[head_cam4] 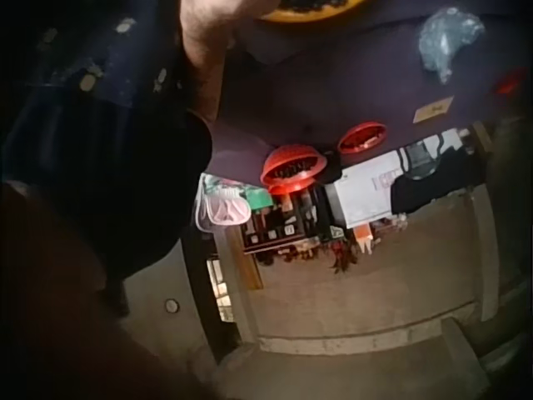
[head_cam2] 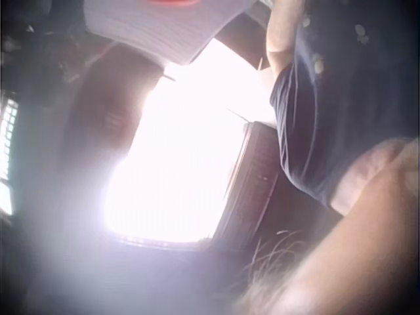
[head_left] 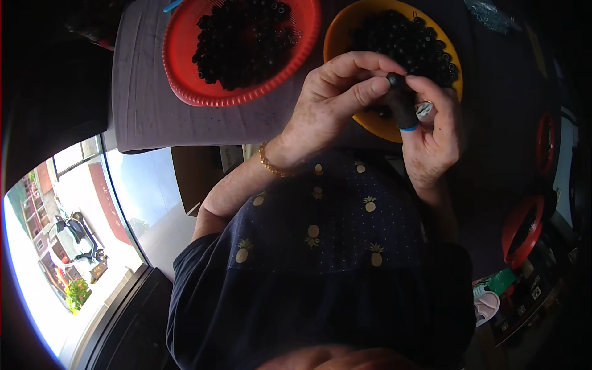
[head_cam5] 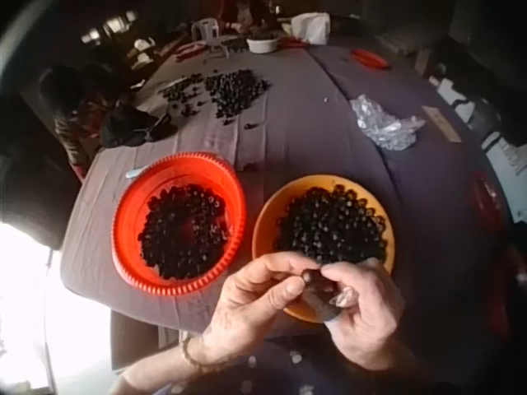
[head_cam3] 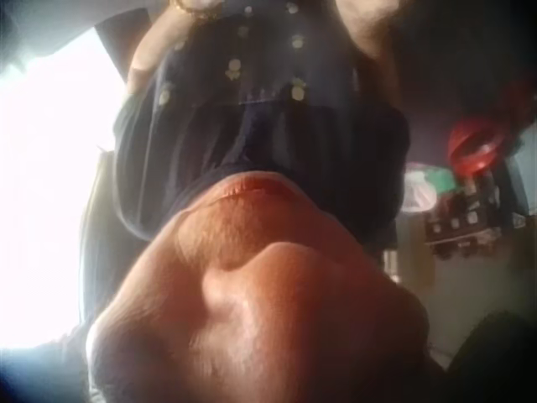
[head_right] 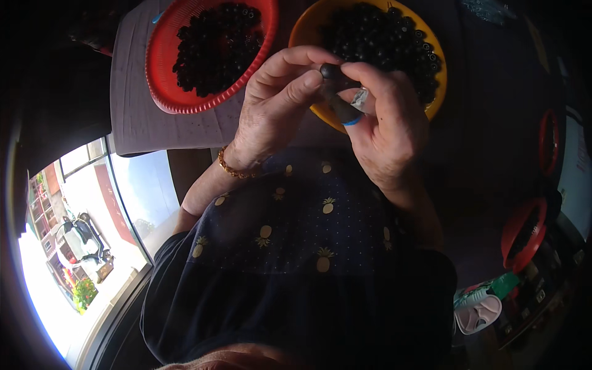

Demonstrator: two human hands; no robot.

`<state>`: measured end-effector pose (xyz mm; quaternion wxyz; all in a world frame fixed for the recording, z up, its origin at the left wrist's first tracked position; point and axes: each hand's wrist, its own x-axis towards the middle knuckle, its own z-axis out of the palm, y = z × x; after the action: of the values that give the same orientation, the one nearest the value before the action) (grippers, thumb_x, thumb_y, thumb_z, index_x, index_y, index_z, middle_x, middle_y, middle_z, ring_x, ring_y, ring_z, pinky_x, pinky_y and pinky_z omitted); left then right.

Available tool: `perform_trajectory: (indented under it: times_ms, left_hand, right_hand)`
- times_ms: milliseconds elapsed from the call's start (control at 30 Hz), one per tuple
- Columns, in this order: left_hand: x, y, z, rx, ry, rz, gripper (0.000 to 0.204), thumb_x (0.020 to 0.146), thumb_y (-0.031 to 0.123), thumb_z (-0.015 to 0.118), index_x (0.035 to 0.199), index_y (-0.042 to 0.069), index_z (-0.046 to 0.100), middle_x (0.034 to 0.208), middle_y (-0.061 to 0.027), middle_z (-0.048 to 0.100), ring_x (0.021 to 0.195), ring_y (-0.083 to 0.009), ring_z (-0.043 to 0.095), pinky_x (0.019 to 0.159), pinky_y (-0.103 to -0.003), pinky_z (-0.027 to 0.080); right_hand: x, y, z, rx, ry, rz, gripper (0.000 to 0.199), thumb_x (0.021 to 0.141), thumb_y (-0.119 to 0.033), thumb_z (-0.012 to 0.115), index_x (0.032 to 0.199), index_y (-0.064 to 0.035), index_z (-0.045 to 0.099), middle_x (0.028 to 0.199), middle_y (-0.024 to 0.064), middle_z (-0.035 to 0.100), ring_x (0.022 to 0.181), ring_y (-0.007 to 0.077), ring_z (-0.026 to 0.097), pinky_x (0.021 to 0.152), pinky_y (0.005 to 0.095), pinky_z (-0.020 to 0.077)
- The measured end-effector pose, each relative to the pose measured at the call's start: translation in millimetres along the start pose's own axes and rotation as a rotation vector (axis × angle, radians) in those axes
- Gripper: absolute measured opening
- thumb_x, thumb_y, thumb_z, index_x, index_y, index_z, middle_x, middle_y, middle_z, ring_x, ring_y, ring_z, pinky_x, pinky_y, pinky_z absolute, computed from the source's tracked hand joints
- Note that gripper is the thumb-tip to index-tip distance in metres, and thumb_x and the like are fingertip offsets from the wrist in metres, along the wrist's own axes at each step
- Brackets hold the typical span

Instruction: The person cuts black fruits with a thumb knife, deposits them onto a plate, and empties the plate into a cardboard box.

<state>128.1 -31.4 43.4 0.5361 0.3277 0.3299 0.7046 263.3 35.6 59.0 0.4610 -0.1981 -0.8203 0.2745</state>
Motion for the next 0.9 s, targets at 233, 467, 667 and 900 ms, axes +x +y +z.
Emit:
perform_trajectory:
  times_ms: [233, 467, 667, 900]
  left_hand:
    - [4, -2, 4, 0.063, -0.03, 0.068, 0.023, 0.086, 0.008, 0.059, 0.108, 0.0, 0.059, 0.098, -0.0052, 0.062, 0.091, -0.0103, 0.057, 0.081, -0.024, 0.046]
    - [1, 20, 11, 0.152, -0.039, -0.004, 0.021, 0.085, 0.007, 0.059, 0.105, 0.0, 0.06, 0.1, -0.0075, 0.064, 0.092, -0.0117, 0.059, 0.086, -0.026, 0.046]
    - [7, 15, 8, 0.094, -0.031, 0.003, 0.02, 0.085, 0.008, 0.061, 0.103, 0.0, 0.061, 0.098, -0.0082, 0.065, 0.09, -0.0127, 0.06, 0.084, -0.026, 0.047]
    - [5, 41, 18, 0.122, 0.007, -0.11, 0.015, 0.084, 0.003, 0.059, 0.097, 0.001, 0.065, 0.094, -0.0061, 0.065, 0.09, -0.0125, 0.059, 0.084, -0.026, 0.046]
  right_hand:
    - [3, 6, -5, 0.084, 0.049, -0.009, 0.035, 0.068, 0.014, 0.066, 0.1, 0.0032, 0.059, 0.082, 0.0062, 0.058, 0.062, 0.0091, 0.056, 0.052, 0.0173, 0.0497]
    - [0, 10, -11, 0.023, 0.035, -0.129, 0.037, 0.065, 0.012, 0.068, 0.1, 0.004, 0.058, 0.086, 0.0076, 0.06, 0.059, 0.0087, 0.052, 0.047, 0.0168, 0.0441]
    - [-1, 11, -7, 0.016, 0.047, -0.109, 0.024, 0.075, 0.01, 0.062, 0.098, 0.0043, 0.057, 0.085, 0.0079, 0.059, 0.069, 0.0132, 0.055, 0.061, 0.0216, 0.0444]
    - [8, -3, -9, -0.037, 0.062, -0.107, 0.026, 0.073, 0.007, 0.065, 0.097, 0.001, 0.057, 0.08, 0.0072, 0.057, 0.063, 0.0144, 0.053, 0.054, 0.023, 0.0423]
